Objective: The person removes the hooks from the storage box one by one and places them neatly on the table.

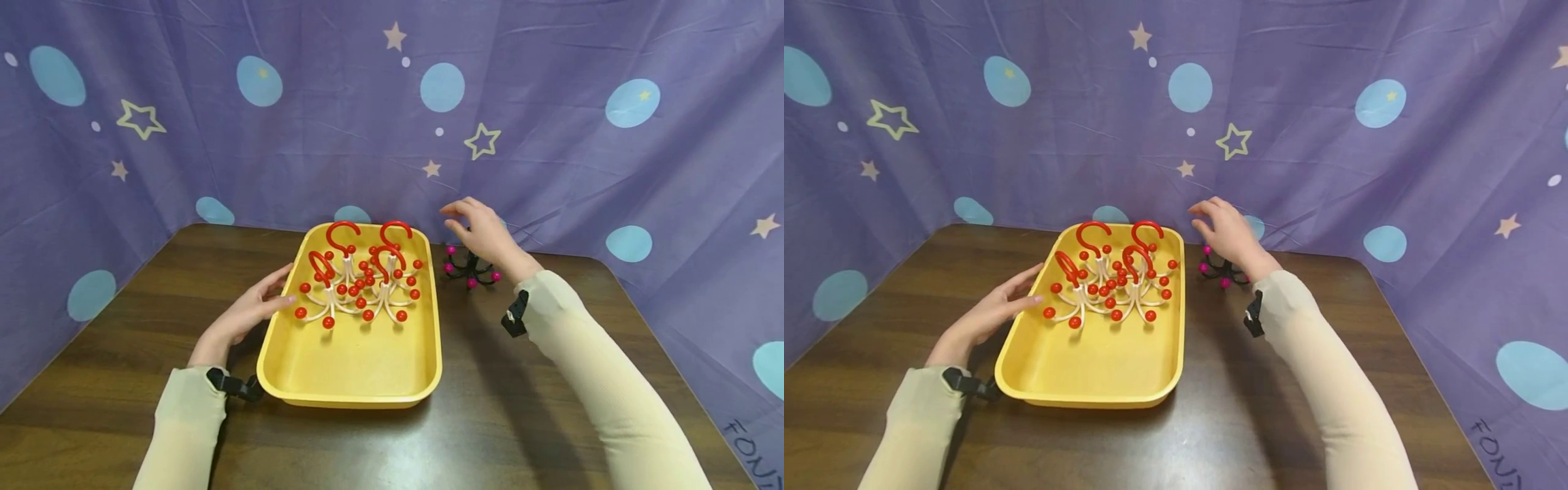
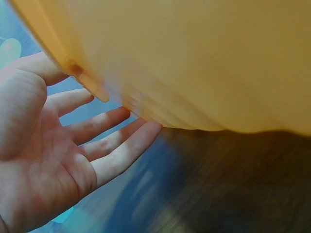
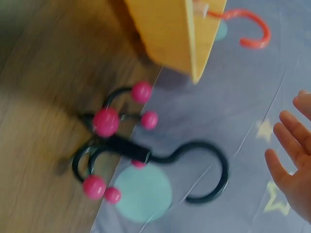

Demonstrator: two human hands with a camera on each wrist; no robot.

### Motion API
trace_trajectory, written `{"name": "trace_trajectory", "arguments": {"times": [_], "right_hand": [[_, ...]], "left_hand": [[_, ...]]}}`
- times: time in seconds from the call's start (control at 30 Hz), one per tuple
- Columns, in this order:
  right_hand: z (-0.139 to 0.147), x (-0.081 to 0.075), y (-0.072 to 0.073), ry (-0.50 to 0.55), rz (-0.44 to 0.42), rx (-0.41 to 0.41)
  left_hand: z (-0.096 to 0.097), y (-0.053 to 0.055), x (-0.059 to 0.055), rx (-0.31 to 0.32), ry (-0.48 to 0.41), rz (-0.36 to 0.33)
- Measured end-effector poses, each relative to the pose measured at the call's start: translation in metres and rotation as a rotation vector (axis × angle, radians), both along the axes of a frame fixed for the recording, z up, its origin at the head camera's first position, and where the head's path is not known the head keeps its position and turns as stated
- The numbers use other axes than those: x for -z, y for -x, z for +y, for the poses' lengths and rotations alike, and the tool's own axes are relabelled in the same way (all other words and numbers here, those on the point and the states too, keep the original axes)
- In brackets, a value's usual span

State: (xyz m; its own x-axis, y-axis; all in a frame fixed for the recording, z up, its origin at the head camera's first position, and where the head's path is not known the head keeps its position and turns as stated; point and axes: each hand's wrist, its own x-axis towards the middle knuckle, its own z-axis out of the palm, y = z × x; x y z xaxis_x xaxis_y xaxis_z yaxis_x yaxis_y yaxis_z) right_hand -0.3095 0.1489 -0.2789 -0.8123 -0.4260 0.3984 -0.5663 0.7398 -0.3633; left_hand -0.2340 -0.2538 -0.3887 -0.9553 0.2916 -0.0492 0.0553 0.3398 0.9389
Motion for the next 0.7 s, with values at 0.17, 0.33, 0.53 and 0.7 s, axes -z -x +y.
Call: {"name": "trace_trajectory", "arguments": {"times": [0.17,0.33,0.53,0.7], "right_hand": [[-0.023,0.002,-0.009,0.022,-0.025,-0.088],[-0.045,0.007,-0.018,-0.012,-0.061,-0.157],[-0.066,0.015,-0.025,-0.039,-0.116,-0.197],[-0.076,0.020,-0.027,-0.073,-0.091,-0.200]], "left_hand": [[0.000,0.001,0.000,0.002,-0.005,0.002],[0.000,0.001,0.001,0.004,-0.016,0.001],[0.000,0.001,0.001,-0.001,-0.014,0.000],[0.000,0.000,0.000,-0.001,-0.014,-0.005]]}}
